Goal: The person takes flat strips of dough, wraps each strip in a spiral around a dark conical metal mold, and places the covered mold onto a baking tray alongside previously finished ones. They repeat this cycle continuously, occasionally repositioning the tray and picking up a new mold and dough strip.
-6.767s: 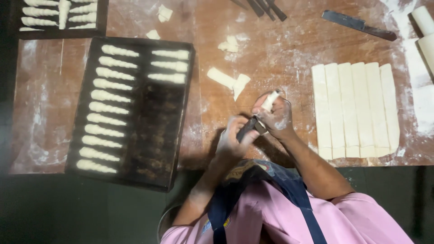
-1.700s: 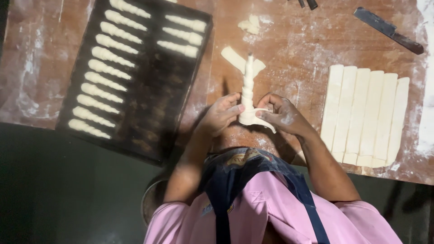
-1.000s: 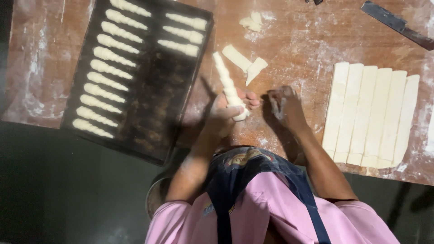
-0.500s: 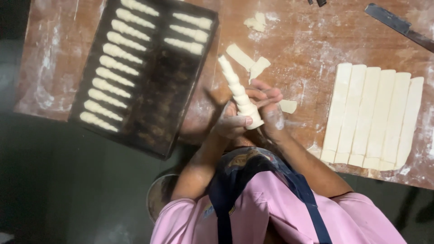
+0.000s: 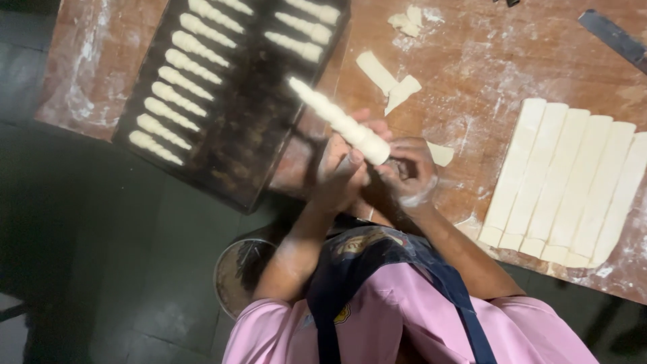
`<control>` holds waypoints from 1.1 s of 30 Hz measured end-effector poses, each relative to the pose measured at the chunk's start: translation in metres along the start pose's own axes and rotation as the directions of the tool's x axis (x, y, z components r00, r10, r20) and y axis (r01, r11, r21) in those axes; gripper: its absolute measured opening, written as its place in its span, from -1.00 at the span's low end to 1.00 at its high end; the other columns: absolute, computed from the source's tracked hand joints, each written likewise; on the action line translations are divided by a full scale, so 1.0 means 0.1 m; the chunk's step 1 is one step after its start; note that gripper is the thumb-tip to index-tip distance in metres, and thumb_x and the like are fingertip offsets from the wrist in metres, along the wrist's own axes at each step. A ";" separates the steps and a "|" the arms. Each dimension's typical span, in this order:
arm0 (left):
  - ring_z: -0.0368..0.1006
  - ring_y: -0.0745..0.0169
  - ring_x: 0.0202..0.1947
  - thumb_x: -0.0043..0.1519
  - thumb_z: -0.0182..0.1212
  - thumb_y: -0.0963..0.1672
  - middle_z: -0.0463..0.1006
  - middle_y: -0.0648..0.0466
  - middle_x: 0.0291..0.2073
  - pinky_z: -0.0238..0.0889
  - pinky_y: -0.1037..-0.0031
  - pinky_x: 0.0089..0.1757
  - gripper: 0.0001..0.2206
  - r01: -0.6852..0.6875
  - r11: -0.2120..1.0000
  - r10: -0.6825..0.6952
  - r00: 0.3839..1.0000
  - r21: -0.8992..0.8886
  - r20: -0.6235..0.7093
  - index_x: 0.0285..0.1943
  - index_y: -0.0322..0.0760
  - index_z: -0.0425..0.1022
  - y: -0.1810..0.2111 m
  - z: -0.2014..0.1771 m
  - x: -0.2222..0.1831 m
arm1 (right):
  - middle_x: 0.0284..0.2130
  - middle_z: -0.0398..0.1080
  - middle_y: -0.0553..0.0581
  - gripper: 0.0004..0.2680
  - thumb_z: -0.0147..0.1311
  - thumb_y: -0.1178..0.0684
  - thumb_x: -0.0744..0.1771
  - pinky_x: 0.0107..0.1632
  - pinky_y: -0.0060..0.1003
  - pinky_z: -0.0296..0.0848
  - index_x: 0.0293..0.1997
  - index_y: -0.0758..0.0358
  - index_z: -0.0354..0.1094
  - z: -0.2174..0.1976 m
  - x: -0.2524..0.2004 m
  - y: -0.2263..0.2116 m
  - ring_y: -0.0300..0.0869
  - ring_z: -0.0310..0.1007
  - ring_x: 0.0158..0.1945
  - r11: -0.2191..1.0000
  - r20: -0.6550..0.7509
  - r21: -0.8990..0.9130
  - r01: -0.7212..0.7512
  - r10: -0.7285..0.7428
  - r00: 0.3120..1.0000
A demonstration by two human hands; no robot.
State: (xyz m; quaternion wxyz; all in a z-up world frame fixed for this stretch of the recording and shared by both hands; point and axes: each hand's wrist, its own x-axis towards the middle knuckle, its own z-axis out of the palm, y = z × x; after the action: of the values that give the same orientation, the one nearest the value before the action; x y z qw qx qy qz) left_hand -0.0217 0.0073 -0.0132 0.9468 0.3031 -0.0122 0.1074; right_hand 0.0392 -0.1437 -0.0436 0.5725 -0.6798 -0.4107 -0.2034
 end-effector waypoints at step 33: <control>0.46 -0.07 -0.01 0.27 0.19 -0.23 0.53 -0.18 -0.10 0.37 0.26 0.00 -0.88 0.318 -0.165 0.282 0.922 0.934 -0.264 -0.07 -0.36 0.57 1.05 -3.20 1.68 | -0.09 0.21 0.27 -0.85 0.27 0.14 0.15 -0.01 0.05 0.20 -0.32 0.34 0.48 2.14 0.76 1.62 0.19 0.13 0.00 0.664 0.458 -0.737 -0.125 0.627 0.630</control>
State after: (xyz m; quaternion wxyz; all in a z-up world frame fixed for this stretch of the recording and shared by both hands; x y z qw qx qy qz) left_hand 0.1068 0.3077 -0.1991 0.3554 0.8881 0.2649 0.1213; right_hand 0.1702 0.0821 -0.1416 0.1409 -0.9310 -0.3301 0.0673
